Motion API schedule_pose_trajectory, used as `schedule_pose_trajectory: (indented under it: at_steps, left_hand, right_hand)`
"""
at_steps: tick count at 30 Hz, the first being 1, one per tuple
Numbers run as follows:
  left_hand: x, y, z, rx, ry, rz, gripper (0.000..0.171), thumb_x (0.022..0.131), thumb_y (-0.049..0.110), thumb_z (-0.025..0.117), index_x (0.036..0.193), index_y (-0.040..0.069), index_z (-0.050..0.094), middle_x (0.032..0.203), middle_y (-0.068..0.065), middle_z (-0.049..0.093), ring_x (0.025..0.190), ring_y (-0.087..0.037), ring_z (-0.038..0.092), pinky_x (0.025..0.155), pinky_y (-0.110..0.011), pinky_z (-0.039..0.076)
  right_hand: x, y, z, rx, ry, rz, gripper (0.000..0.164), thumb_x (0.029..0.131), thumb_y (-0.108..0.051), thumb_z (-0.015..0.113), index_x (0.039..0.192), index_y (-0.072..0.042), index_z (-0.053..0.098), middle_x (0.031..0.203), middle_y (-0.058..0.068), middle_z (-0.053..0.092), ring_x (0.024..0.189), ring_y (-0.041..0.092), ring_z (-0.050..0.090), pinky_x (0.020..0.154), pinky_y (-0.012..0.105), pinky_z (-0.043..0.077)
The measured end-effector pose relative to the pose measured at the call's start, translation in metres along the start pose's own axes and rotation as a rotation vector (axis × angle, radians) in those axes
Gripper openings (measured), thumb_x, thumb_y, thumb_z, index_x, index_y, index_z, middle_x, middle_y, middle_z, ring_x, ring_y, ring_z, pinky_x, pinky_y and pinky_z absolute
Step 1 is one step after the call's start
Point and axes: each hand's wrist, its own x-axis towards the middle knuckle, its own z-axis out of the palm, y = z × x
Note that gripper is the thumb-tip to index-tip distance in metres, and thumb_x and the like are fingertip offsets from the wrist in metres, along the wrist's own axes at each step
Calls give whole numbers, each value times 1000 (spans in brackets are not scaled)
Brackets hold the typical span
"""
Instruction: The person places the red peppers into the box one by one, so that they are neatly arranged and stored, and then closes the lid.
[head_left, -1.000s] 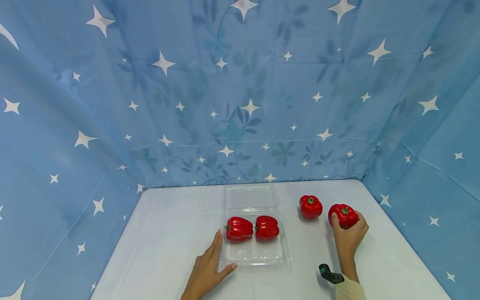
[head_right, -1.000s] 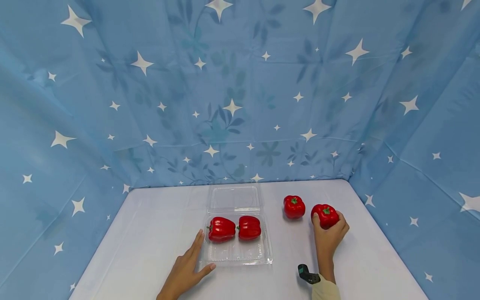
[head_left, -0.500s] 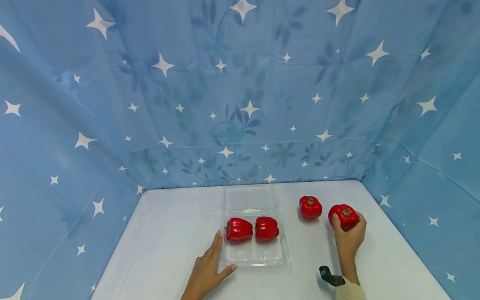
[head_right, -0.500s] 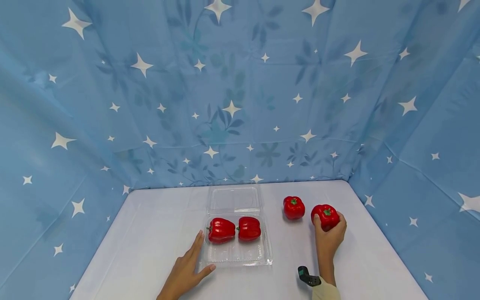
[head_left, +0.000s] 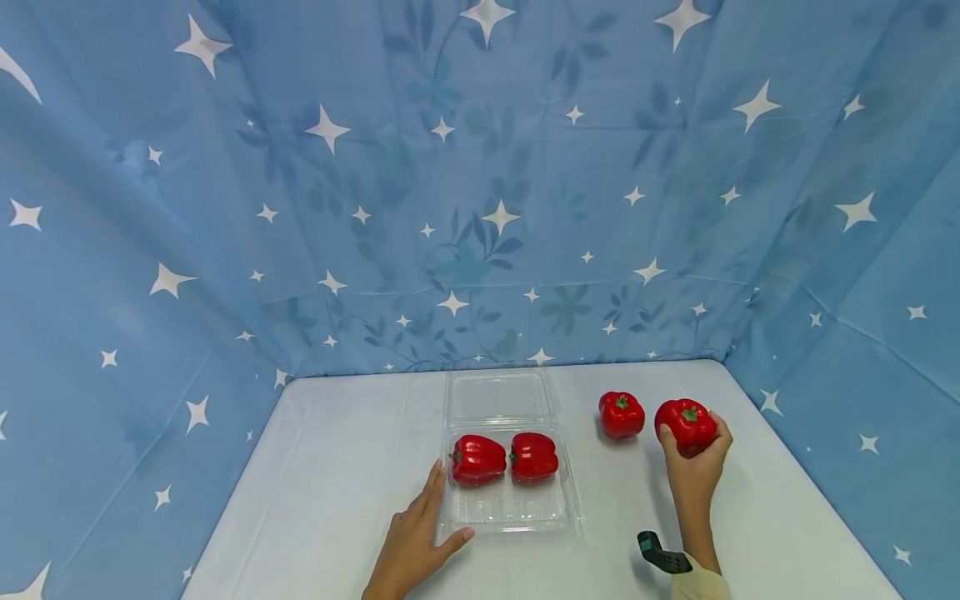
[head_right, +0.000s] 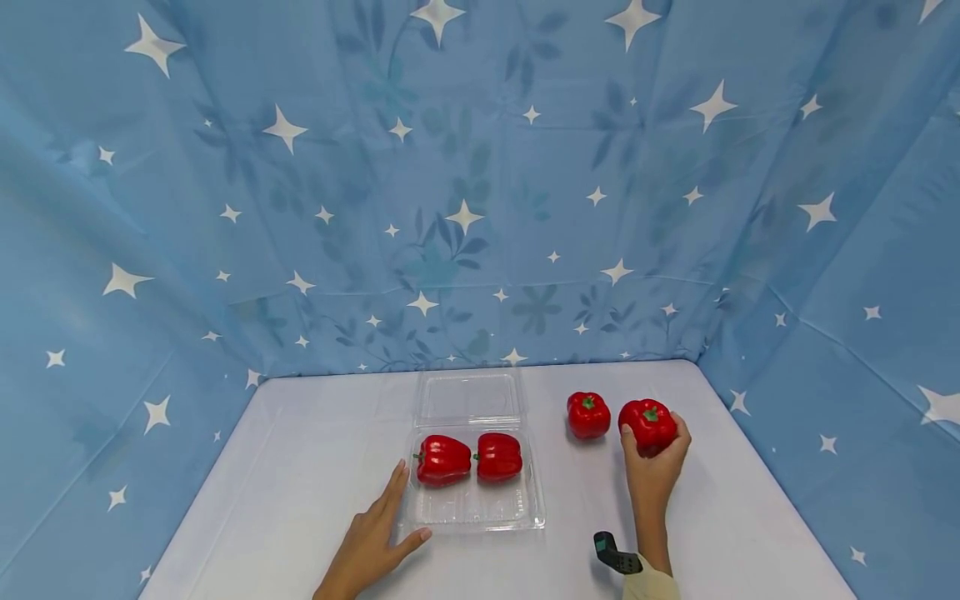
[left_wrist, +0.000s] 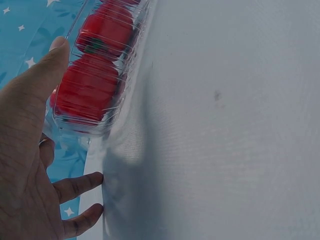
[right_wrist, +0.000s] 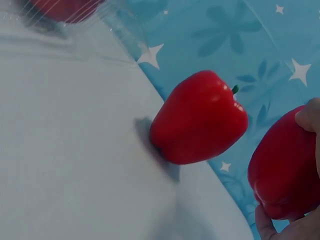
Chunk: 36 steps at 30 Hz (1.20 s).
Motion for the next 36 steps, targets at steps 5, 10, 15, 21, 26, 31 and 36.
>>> schedule_pose_trajectory:
  at_steps: [5, 10, 15, 21, 26, 31, 36]
  left_hand:
    - [1, 0, -1, -13, -19, -10, 100, 82, 68, 60, 157, 16, 19, 163, -2, 23, 133, -36, 50, 86, -64, 49]
    - [1, 0, -1, -20, -29, -18, 100, 82, 69, 60, 157, 16, 19, 164, -2, 21, 135, -36, 48, 88, -65, 49]
    - [0, 1, -2, -17, -22, -7, 100, 83, 68, 60, 157, 16, 20, 164, -3, 21, 134, -37, 48, 87, -64, 50]
    - [0, 0, -2, -7, -10, 3, 100, 83, 68, 60, 157, 16, 20, 163, -3, 22, 134, -37, 49, 85, -62, 50]
    - [0, 1, -2, -16, -14, 2, 100, 83, 68, 60, 157, 15, 19, 163, -4, 22, 134, -37, 49, 85, -64, 50]
    - [-1, 2, -2, -18, -9, 10, 100, 83, 67, 61, 158, 16, 18, 163, -4, 22, 133, -38, 49, 84, -64, 51]
    - [-1, 1, -2, -16, 11, 19, 100, 83, 67, 61, 158, 17, 18, 163, -3, 23, 132, -37, 50, 84, -62, 51]
  right_hand:
    - [-5, -16, 0, 22, -70, 13, 89, 87, -21, 74, 154, -28, 16, 157, 3, 29, 145, 26, 27, 106, 48, 43]
    - [-10, -26, 6, 11, -118, -51, 87, 85, -17, 76, 152, -17, 19, 152, 9, 39, 136, 26, 37, 89, 7, 44]
    - [-18, -33, 15, -1, -155, -133, 84, 82, -14, 79, 147, -11, 26, 149, 9, 43, 131, 24, 42, 83, 1, 40]
    - [-28, -38, 26, 16, -212, -195, 84, 79, -8, 79, 147, -9, 30, 147, 10, 43, 128, 15, 40, 84, 1, 40]
    - [-36, -39, 33, 5, -272, -184, 87, 78, -9, 81, 149, -14, 32, 149, 8, 41, 132, 21, 39, 83, 1, 40]
    - [-45, -41, 38, -29, -365, -216, 88, 76, -13, 83, 150, -17, 35, 148, 10, 44, 132, 27, 44, 91, 24, 52]
    - [-57, -46, 45, -62, -473, -268, 88, 75, -17, 84, 148, -13, 36, 146, 16, 48, 129, 36, 50, 94, 55, 51]
